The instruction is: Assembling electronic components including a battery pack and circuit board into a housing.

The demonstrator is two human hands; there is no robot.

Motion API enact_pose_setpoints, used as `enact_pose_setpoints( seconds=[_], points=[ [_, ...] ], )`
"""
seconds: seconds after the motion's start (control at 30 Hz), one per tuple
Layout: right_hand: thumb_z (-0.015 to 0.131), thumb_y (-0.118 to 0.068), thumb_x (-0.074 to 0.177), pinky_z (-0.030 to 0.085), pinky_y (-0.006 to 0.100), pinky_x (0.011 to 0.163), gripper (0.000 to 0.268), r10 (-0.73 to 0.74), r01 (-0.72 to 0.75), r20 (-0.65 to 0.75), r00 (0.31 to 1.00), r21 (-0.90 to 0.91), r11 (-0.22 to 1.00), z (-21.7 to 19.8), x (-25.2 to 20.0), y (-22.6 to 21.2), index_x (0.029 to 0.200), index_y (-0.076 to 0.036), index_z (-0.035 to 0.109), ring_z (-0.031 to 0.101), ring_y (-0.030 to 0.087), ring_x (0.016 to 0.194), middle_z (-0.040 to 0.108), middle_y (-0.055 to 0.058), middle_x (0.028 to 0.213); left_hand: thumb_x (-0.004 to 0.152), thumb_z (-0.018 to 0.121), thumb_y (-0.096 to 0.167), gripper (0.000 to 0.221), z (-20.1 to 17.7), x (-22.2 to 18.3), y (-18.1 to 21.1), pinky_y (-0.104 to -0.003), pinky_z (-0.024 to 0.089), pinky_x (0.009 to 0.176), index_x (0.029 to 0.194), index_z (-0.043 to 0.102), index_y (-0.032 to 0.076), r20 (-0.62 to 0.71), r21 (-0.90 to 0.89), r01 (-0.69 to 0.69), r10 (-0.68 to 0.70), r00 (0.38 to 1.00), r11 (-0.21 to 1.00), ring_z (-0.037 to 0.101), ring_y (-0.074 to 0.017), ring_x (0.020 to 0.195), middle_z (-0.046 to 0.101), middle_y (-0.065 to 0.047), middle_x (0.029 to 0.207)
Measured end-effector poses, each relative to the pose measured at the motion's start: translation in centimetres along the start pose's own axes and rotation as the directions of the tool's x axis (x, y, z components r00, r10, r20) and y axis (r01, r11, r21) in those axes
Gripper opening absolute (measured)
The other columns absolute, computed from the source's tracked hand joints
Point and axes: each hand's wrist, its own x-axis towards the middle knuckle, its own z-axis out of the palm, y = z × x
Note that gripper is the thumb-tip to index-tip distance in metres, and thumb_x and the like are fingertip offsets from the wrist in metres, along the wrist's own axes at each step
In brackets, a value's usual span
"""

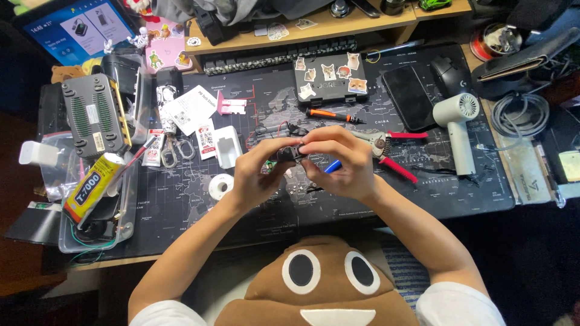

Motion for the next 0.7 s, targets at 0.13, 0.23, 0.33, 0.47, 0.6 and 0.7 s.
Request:
enact_pose_setpoints(
  seconds=[0.13, 0.23, 0.33, 0.47, 0.6, 0.7],
  points=[
    [0.086, -0.017, 0.095, 0.066, 0.042, 0.084, 0.017, 0.005, -0.005, 0.002, 1.000, -0.021, 1.000, -0.2, -0.2, 0.2, 0.106, -0.005, 0.083, 0.079, 0.032, 0.095, 0.078, 0.014, 0.107, 0.098, 0.082, 0.002, 0.033, -0.1, 0.6, -0.1, -0.042, 0.064, 0.096, 0.131, 0.081, 0.006, -0.071, 0.195, -0.178, 0.195, 0.978, 0.965, 0.081, -0.0321, 0.105, 0.082, -0.011, 0.122],
    [0.086, -0.018, 0.095, 0.066, 0.043, 0.085, 0.017, -0.018, 0.018, -0.001, 1.000, -0.030, 0.999, 0.1, -0.2, 0.2, 0.106, -0.005, 0.083, 0.078, 0.032, 0.095, 0.077, 0.013, 0.106, 0.102, 0.077, 0.002, 0.027, -0.4, 1.1, -0.2, -0.046, 0.063, 0.097, 0.128, 0.081, 0.002, -0.080, 0.340, -0.328, 0.375, 0.924, 0.881, 0.080, -0.0353, 0.105, 0.082, -0.015, 0.123],
    [0.087, -0.016, 0.096, 0.066, 0.045, 0.084, 0.017, -0.054, 0.054, -0.015, 0.998, -0.025, 0.998, 0.5, 0.1, -0.4, 0.106, -0.004, 0.081, 0.077, 0.034, 0.092, 0.077, 0.014, 0.104, 0.104, 0.074, 0.004, 0.024, -1.0, 1.5, -0.3, -0.046, 0.061, 0.098, 0.126, 0.083, 0.002, -0.061, 0.481, -0.416, 0.503, 0.862, 0.772, 0.079, -0.0338, 0.106, 0.082, -0.015, 0.123],
    [0.092, -0.010, 0.092, 0.064, 0.044, 0.080, 0.024, -0.005, 0.007, -0.061, 0.998, 0.031, 0.999, 1.0, -0.2, -0.8, 0.106, -0.001, 0.074, 0.076, 0.036, 0.086, 0.080, 0.015, 0.100, 0.103, 0.073, 0.005, 0.024, -1.7, 1.4, -0.6, -0.043, 0.060, 0.099, 0.122, 0.087, 0.008, -0.010, 0.631, -0.452, 0.590, 0.807, 0.630, 0.077, -0.0295, 0.106, 0.083, -0.013, 0.123],
    [0.090, -0.014, 0.095, 0.064, 0.041, 0.077, 0.022, -0.013, 0.013, -0.055, 0.998, 0.007, 1.000, 1.0, -0.2, -0.4, 0.110, -0.003, 0.078, 0.076, 0.033, 0.085, 0.080, 0.012, 0.098, 0.105, 0.073, 0.011, 0.022, -2.1, 1.3, -1.0, -0.042, 0.060, 0.101, 0.122, 0.088, 0.011, 0.018, 0.668, -0.473, 0.623, 0.782, 0.574, 0.076, -0.0287, 0.110, 0.083, -0.012, 0.125],
    [0.085, -0.011, 0.099, 0.064, 0.040, 0.075, 0.010, -0.084, 0.081, -0.026, 0.996, -0.120, 0.989, 0.9, 0.0, -0.1, 0.104, -0.004, 0.081, 0.073, 0.031, 0.078, 0.080, 0.011, 0.094, 0.103, 0.076, 0.010, 0.022, -2.2, 1.4, -0.9, -0.039, 0.061, 0.099, 0.119, 0.089, 0.016, 0.059, 0.739, -0.477, 0.660, 0.749, 0.475, 0.076, -0.0247, 0.106, 0.084, -0.009, 0.121]
  ],
)
